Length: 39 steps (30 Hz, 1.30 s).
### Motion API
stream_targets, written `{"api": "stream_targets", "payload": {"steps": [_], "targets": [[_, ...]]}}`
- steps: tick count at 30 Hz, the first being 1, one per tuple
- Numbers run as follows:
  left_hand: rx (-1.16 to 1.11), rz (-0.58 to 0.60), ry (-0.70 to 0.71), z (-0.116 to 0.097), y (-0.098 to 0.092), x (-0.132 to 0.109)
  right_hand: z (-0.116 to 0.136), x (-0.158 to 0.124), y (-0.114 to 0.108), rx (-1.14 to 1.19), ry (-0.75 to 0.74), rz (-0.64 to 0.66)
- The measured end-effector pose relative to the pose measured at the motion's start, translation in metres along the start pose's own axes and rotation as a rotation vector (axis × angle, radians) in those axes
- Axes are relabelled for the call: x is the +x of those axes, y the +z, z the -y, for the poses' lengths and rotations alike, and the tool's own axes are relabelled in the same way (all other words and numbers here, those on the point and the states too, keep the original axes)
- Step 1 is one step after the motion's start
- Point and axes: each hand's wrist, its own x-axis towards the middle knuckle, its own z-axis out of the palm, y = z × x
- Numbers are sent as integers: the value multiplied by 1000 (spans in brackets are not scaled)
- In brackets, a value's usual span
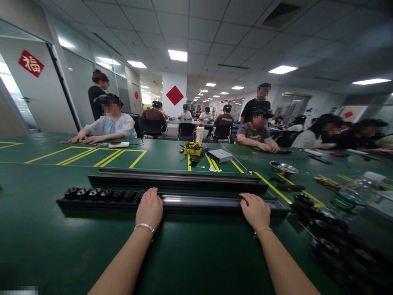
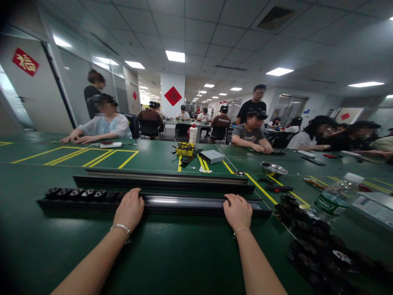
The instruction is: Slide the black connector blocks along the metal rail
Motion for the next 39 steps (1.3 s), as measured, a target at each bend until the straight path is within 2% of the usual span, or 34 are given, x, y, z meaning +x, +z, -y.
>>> {"api": "stream_targets", "payload": {"steps": [4, 6, 9, 19, 29, 34, 39], "targets": [[-60, 48, -128, -1, -7, 2, 0, 0, 1, 6, 1, 7], [-82, 110, -166, -4, -12, 4, 0, 0, 1, 9, 1, 7], [-90, 142, -219, -7, -17, 6, 0, 0, 1, 13, -4, 2], [-13, 147, -152, -6, -14, 2, 0, -1, 0, 10, -9, -9], [26, 163, -138, -9, -21, 4, 1, -1, -1, 21, -4, 6], [-37, 176, -187, -9, -20, 4, 1, 0, -2, 17, 5, 31], [-72, 248, -276, -11, -24, 6, 1, 0, -2, 25, 12, 36]]}}
